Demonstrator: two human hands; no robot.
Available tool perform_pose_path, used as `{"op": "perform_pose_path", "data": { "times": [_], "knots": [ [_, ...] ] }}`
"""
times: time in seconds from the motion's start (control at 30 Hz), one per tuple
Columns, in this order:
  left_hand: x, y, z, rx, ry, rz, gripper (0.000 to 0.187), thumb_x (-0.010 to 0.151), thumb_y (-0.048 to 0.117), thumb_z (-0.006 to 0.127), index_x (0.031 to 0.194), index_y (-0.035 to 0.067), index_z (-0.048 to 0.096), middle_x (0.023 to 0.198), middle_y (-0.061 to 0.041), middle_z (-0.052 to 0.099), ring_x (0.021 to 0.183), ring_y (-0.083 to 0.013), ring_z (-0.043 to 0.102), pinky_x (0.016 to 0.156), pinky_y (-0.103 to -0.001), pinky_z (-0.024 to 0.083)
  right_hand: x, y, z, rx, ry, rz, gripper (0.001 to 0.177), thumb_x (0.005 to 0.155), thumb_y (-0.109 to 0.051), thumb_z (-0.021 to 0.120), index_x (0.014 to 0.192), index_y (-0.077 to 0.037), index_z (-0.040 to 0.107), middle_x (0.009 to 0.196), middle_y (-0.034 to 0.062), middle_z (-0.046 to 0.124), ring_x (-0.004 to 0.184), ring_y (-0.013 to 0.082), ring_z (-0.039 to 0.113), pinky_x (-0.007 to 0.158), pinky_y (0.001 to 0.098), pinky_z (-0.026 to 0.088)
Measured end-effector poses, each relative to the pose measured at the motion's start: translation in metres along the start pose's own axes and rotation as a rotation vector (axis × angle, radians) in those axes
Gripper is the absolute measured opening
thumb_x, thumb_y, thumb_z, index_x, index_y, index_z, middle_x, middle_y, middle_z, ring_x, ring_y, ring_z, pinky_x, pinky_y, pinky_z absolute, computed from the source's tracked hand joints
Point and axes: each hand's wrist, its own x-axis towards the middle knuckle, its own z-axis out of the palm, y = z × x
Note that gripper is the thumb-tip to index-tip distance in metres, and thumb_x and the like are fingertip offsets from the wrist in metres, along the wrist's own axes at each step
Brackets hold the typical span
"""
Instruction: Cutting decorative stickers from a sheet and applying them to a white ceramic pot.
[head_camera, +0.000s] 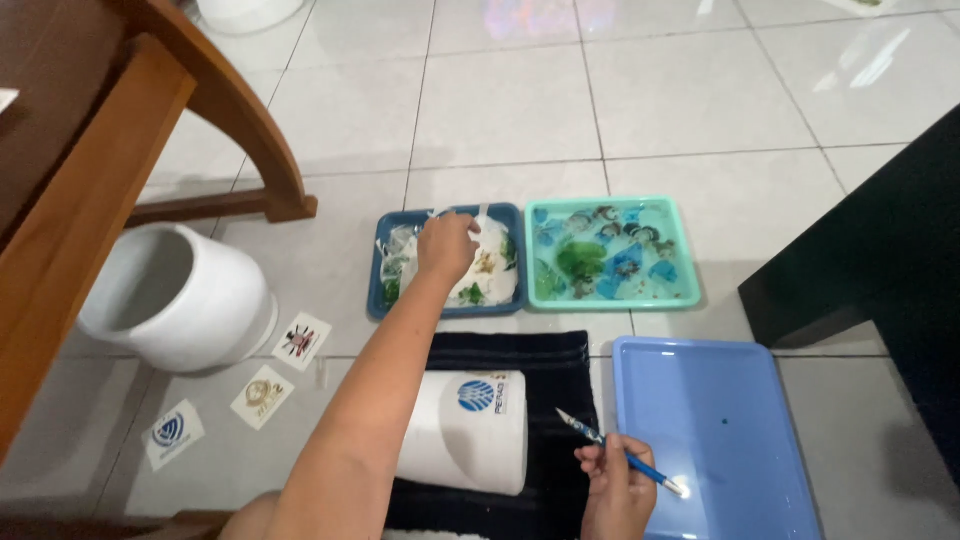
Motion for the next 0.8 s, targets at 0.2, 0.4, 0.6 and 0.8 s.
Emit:
{"op": "perform_pose_path", "data": {
  "times": [0.2, 0.4, 0.6, 0.8],
  "knots": [
    [0.003, -0.019, 0.017, -0.248, -0.207, -0.084, 0.023, 0.085, 0.009, 0.062, 0.108, 0.009, 0.062, 0.089, -0.009, 0.062, 0.086, -0.0264, 0.062, 0.085, -0.042, 0.051, 0.001, -0.002, -0.001, -0.017, -0.057, -0.031, 0.009, 0.093, -0.013, 0.054, 0.092, -0.004, 0.051, 0.063, 0.0130, 0.055, 0.058, 0.0193, 0.054, 0.067, 0.0316, 0.050],
    [-0.007, -0.041, 0.042, -0.355, -0.349, -0.150, 0.025, 0.092, 0.020, 0.050, 0.103, 0.009, 0.070, 0.088, -0.011, 0.069, 0.044, -0.0130, 0.041, 0.048, -0.028, 0.039, -0.007, -0.011, 0.004, -0.036, -0.071, 0.016, 0.010, 0.093, -0.017, 0.054, 0.093, -0.008, 0.049, 0.064, 0.0119, 0.056, 0.058, 0.0160, 0.051, 0.074, 0.0336, 0.051],
    [-0.009, -0.033, 0.049, -0.076, -0.641, -0.010, 0.049, 0.096, 0.030, 0.031, 0.142, 0.013, 0.032, 0.135, -0.017, 0.043, 0.116, -0.0346, 0.048, 0.093, -0.043, 0.043, -0.002, -0.009, 0.005, -0.053, -0.066, 0.014, 0.011, 0.093, -0.017, 0.054, 0.093, -0.007, 0.049, 0.063, 0.0117, 0.056, 0.057, 0.0160, 0.051, 0.071, 0.0317, 0.050],
    [-0.008, 0.001, 0.006, -0.255, -0.452, -0.089, 0.040, 0.091, 0.011, 0.035, 0.128, 0.011, 0.052, 0.126, -0.013, 0.054, 0.105, -0.0285, 0.057, 0.077, -0.036, 0.051, -0.002, -0.013, 0.005, -0.042, -0.069, 0.017, 0.010, 0.094, -0.017, 0.052, 0.095, -0.007, 0.050, 0.066, 0.0118, 0.056, 0.061, 0.0169, 0.053, 0.072, 0.0308, 0.050]
  ]
}}
